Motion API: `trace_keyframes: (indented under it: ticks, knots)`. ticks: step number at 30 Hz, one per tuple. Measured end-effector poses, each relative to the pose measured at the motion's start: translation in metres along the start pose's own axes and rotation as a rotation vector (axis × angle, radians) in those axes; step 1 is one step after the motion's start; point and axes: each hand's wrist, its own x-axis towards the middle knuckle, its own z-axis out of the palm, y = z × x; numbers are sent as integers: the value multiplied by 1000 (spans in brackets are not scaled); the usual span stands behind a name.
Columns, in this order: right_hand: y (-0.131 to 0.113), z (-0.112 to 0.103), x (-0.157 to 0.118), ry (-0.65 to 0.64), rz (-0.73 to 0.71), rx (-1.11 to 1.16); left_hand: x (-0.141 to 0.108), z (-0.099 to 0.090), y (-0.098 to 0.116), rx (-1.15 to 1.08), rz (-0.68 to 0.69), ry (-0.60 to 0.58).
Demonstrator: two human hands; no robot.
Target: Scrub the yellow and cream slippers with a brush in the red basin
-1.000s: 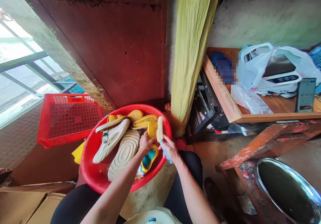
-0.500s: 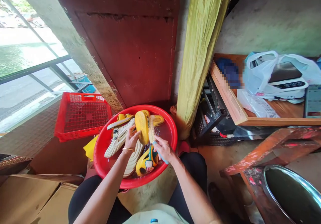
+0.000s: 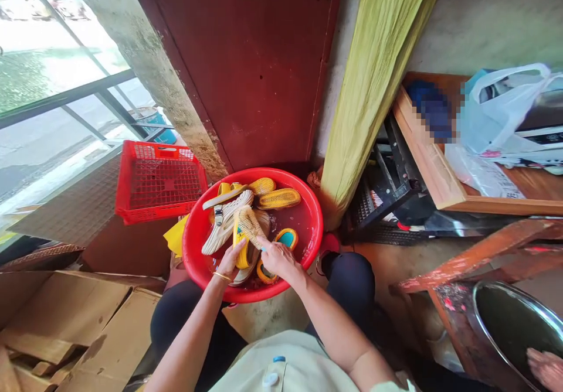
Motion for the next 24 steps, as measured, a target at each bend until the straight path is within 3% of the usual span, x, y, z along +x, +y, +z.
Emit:
trace_keyframes:
  ticks: [4, 8, 12, 17, 21, 24]
  knots:
    - [0, -8, 7, -49, 39, -21, 5, -4, -3, 12, 2, 19]
    - [14, -6, -22, -26, 67, 19, 7, -1, -7, 35, 57, 33]
    - [10, 0, -42, 37, -25, -43, 8, 3, -13, 184, 190, 22]
    - [-4, -8, -6, -59, 164, -226, 6, 6, -19, 258, 161, 11]
    - [7, -31, 28, -39, 136, -190, 3, 7, -17, 243, 166, 34]
    - [19, -43, 30, 3, 205, -175, 2, 6, -16, 263, 209, -14]
